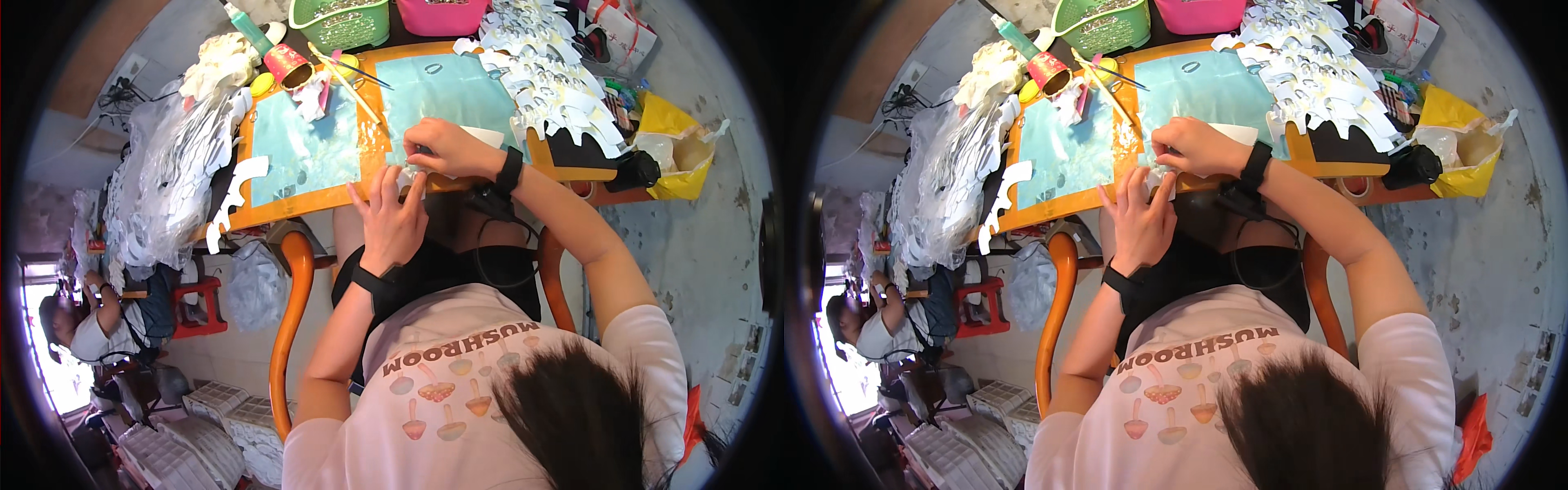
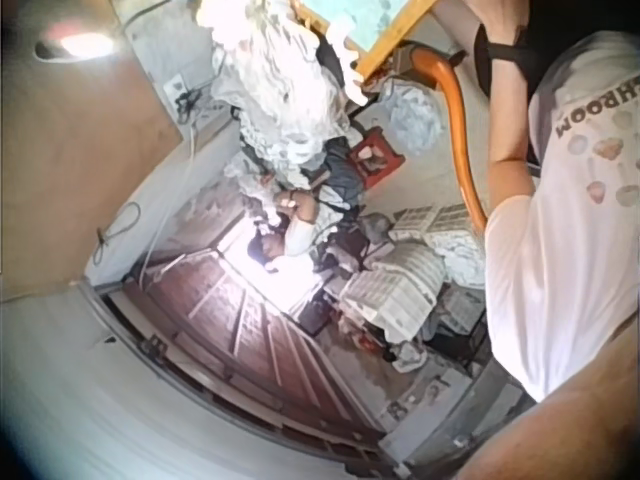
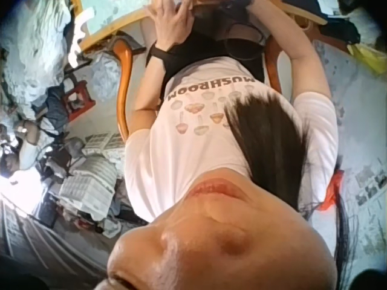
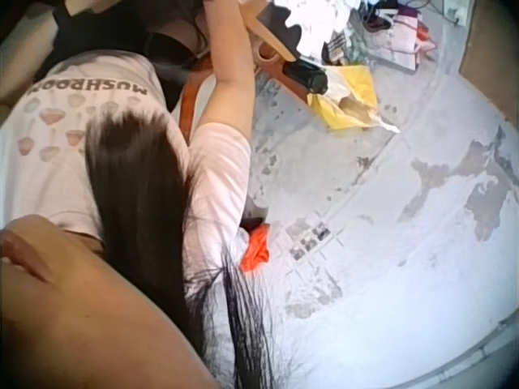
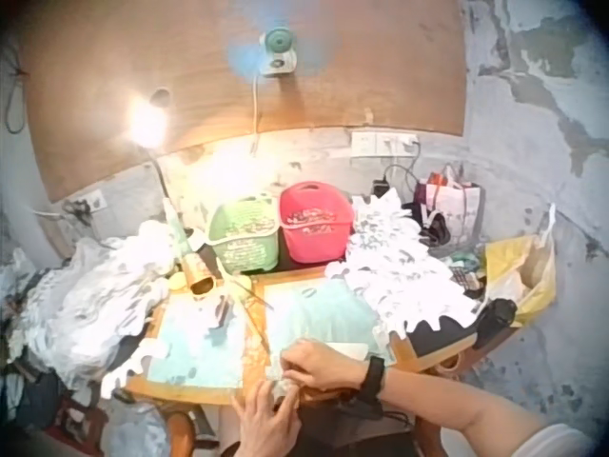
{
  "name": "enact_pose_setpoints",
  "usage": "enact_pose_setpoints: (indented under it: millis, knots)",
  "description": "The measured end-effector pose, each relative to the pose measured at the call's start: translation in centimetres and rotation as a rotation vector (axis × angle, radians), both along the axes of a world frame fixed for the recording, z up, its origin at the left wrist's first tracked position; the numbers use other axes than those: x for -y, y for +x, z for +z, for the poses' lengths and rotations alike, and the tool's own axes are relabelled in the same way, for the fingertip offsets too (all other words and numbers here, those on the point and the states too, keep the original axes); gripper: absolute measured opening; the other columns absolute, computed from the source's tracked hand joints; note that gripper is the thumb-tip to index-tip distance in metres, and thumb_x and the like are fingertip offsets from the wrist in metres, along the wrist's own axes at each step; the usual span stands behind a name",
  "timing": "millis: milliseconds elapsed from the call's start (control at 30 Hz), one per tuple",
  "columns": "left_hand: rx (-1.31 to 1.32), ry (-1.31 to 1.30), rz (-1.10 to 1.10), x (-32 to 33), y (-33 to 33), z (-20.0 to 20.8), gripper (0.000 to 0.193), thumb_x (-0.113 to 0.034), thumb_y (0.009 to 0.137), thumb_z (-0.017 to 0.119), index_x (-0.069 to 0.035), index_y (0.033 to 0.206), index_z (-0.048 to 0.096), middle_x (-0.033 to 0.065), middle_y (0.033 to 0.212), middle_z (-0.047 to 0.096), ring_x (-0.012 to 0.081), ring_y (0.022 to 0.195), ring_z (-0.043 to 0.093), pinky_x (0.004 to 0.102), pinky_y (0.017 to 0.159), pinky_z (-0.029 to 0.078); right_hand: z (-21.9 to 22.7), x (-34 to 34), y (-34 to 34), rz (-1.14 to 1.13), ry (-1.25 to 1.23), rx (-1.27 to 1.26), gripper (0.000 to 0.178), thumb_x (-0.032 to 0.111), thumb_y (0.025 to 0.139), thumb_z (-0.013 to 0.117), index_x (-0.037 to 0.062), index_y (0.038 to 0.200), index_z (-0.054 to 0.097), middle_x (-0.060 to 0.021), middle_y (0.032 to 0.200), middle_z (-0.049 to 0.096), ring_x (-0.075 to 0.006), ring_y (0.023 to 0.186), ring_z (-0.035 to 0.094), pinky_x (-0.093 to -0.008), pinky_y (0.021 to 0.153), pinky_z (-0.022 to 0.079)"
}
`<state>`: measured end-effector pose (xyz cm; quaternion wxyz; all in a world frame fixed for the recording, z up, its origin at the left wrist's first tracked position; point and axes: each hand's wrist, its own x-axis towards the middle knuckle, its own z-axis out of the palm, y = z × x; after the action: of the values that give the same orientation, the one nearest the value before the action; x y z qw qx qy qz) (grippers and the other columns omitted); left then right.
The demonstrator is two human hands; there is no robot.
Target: Applying glue to a white shoe upper component using a brush.
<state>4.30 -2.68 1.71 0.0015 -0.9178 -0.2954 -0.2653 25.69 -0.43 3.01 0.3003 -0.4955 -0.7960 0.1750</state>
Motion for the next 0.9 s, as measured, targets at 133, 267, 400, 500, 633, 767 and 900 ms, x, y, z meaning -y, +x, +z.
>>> enact_pose_setpoints:
  millis: [133,267,400,500,633,767,900]
  knots:
    - [0.589,-0.223,0.191,3.2,-2.0,-1.4,0.043,-0.019,0.083,0.072,-0.004,0.120,0.058,0.0174,0.119,0.054,0.0330,0.113,0.050,0.0447,0.100,0.038,1.6,1.5,-1.6,-0.106,-0.070,-0.170,0.015,0.017,0.084,0.068,0.0042,0.085,0.060,-0.0103,0.077,0.059,-0.0278,0.076,0.057,-0.0382,0.071,0.047]
    - [1.086,-1.304,0.127,3.6,-2.6,-3.0,0.027,-0.021,0.098,0.061,-0.001,0.115,0.058,0.0021,0.094,0.063,0.0096,0.081,0.057,0.0244,0.073,0.045,4.3,4.0,-4.2,-0.107,0.073,-0.183,0.013,0.013,0.084,0.068,0.0020,0.084,0.060,-0.0113,0.075,0.061,-0.0268,0.074,0.058,-0.0393,0.065,0.046]
    - [1.405,-1.392,-0.037,2.5,-2.0,0.2,0.023,-0.013,0.096,0.063,-0.001,0.115,0.059,0.0044,0.102,0.065,0.0105,0.090,0.061,0.0267,0.076,0.047,5.9,5.7,-5.9,-0.090,0.102,-0.171,0.013,0.010,0.084,0.068,0.0007,0.083,0.059,-0.0115,0.074,0.060,-0.0270,0.073,0.059,-0.0369,0.065,0.045]
    - [1.320,-1.300,-0.012,1.7,-2.7,1.0,0.022,-0.011,0.095,0.065,-0.001,0.113,0.061,0.0034,0.104,0.065,0.0101,0.092,0.061,0.0264,0.079,0.047,6.7,6.4,-6.9,-0.109,0.018,-0.248,0.014,0.014,0.084,0.067,0.0020,0.082,0.060,-0.0126,0.074,0.063,-0.0285,0.073,0.061,-0.0382,0.065,0.046]
    - [1.263,-1.417,-0.058,2.0,-3.2,2.4,0.019,-0.016,0.096,0.066,-0.003,0.109,0.063,0.0017,0.102,0.065,0.0095,0.091,0.060,0.0239,0.081,0.045,7.2,6.1,-6.4,0.005,-0.164,-0.351,0.017,0.015,0.090,0.067,-0.0013,0.088,0.062,-0.0105,0.076,0.062,-0.0212,0.070,0.056,-0.0302,0.064,0.044]
    - [1.380,-1.691,-0.258,2.4,-3.1,4.9,0.019,-0.016,0.098,0.062,-0.002,0.111,0.059,0.0035,0.102,0.065,0.0116,0.090,0.063,0.0260,0.081,0.049,6.2,6.3,-6.4,0.140,-0.301,-0.665,0.021,0.017,0.096,0.063,-0.0020,0.088,0.063,-0.0020,0.074,0.060,-0.0097,0.070,0.052,-0.0246,0.064,0.042]
    - [1.387,-1.694,-0.364,2.4,-3.2,5.4,0.018,-0.017,0.100,0.058,-0.002,0.109,0.060,0.0030,0.100,0.065,0.0096,0.084,0.061,0.0248,0.074,0.050,5.4,6.8,-6.7,0.003,-0.363,-0.826,0.025,0.018,0.099,0.060,-0.0024,0.085,0.062,0.0039,0.076,0.056,-0.0028,0.075,0.048,-0.0220,0.063,0.041]
